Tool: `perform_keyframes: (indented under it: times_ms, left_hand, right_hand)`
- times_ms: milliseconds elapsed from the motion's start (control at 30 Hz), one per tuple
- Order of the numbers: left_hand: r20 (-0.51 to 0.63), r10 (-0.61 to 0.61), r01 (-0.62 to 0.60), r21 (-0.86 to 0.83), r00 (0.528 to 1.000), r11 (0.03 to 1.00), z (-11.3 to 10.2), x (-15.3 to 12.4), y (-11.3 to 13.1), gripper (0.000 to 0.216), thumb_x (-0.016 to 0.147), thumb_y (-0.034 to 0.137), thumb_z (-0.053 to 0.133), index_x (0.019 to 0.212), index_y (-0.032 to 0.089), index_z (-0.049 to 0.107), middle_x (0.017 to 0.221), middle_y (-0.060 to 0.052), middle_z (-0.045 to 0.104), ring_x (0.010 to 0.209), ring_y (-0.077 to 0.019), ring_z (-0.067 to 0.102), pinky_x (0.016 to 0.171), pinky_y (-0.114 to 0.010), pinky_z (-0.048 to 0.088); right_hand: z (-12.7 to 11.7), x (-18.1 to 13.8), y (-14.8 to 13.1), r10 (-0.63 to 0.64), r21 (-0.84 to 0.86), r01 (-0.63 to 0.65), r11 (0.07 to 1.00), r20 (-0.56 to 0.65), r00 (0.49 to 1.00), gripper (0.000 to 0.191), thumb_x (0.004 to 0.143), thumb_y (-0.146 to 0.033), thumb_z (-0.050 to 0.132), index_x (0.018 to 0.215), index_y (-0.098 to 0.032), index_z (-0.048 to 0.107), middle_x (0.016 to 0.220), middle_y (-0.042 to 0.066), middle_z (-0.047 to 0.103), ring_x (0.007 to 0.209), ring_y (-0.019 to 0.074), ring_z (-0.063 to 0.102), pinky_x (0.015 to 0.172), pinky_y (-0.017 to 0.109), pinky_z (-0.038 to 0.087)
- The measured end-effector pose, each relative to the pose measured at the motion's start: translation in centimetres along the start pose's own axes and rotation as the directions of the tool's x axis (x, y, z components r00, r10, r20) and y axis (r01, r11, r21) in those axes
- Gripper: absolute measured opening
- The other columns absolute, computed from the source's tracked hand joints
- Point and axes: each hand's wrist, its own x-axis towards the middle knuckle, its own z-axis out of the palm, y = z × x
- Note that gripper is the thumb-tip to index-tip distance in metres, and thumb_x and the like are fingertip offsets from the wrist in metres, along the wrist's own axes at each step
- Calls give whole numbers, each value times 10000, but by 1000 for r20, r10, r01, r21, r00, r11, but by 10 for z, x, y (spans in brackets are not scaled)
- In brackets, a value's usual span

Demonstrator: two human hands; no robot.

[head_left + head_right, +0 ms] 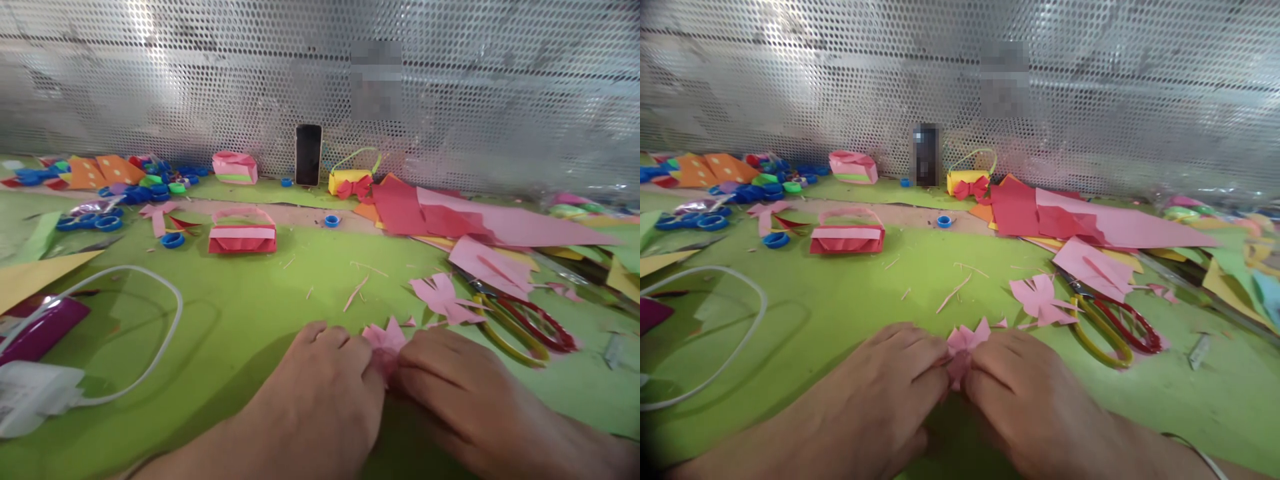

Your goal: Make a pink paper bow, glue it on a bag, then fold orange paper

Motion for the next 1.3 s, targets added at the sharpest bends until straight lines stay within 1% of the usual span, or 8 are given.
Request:
perform_keyframes:
  times_ms: [133, 267, 433, 533, 633, 733, 1033, 1300]
  left_hand:
    - [10, 24, -24, 40, 1000, 999, 5, -2, -1, 133, 844, 204, 558, 866, 162, 683, 896, -72, 704, 800, -219, 619, 782, -404, 511]
    - [-114, 16, -9, 67, 993, 998, 19, -5, 0, 101, 819, 180, 586, 806, 173, 685, 855, -53, 697, 783, -197, 618, 856, -433, 497]
    - [-141, 0, 2, 12, 990, 1000, 21, -4, -1, 106, 838, 197, 577, 871, 164, 672, 847, -54, 701, 789, -222, 635, 809, -439, 508]
    - [-85, 9, -11, -16, 996, 1000, 12, -1, -2, 222, 860, 352, 629, 952, 151, 659, 869, -63, 702, 774, -229, 635, 762, -425, 521]
    - [-21, 15, -16, -27, 1000, 1000, 8, 1, -4, 401, 785, 501, 707, 985, 157, 667, 900, -66, 699, 800, -235, 628, 769, -419, 519]
    - [31, -5, 6, -28, 1000, 1000, 11, 2, -6, 458, 751, 529, 728, 1019, 160, 678, 944, -74, 699, 853, -249, 623, 792, -423, 512]
    - [217, -65, 78, -49, 974, 996, -1, 5, -4, 366, 780, 469, 713, 993, 172, 693, 1037, -85, 696, 928, -267, 617, 826, -422, 510]
    - [195, -69, 74, -22, 978, 997, 2, 3, -5, 412, 801, 480, 687, 1087, 184, 676, 1063, -85, 704, 960, -280, 626, 858, -435, 513]
  right_hand:
    - [-1, -1, 1, 83, 65, -84, 994, 13, 996, 198, 922, -115, 450, 812, -174, 603, 738, 32, 619, 648, 151, 529, 567, 271, 381]
    - [0, -1, 3, 209, 167, -217, 962, 66, 976, 169, 944, -152, 472, 844, -198, 600, 778, 16, 641, 695, 135, 573, 601, 244, 423]
    - [5, 3, 6, 415, 239, -465, 852, 231, 880, 154, 885, -191, 555, 747, -218, 618, 690, -18, 621, 595, 108, 537, 520, 215, 383]
    - [7, 4, 6, 486, 244, -546, 801, 267, 832, 144, 848, -207, 571, 712, -218, 614, 659, -25, 606, 562, 104, 511, 499, 215, 362]
    - [7, 5, 4, 491, 243, -549, 800, 260, 831, 139, 824, -185, 570, 690, -210, 597, 644, -26, 582, 557, 98, 500, 499, 209, 354]
    - [8, 6, 3, 486, 241, -538, 808, 246, 839, 167, 833, -193, 574, 666, -197, 581, 627, -22, 561, 546, 92, 498, 489, 199, 346]
    - [8, 7, 4, 429, 240, -462, 854, 178, 886, 213, 898, -204, 542, 686, -183, 558, 647, -15, 553, 564, 97, 501, 500, 200, 347]
    - [5, 2, 6, 424, 270, -450, 852, 151, 893, 151, 838, -107, 543, 723, -189, 596, 660, -20, 565, 593, 100, 514, 520, 204, 362]
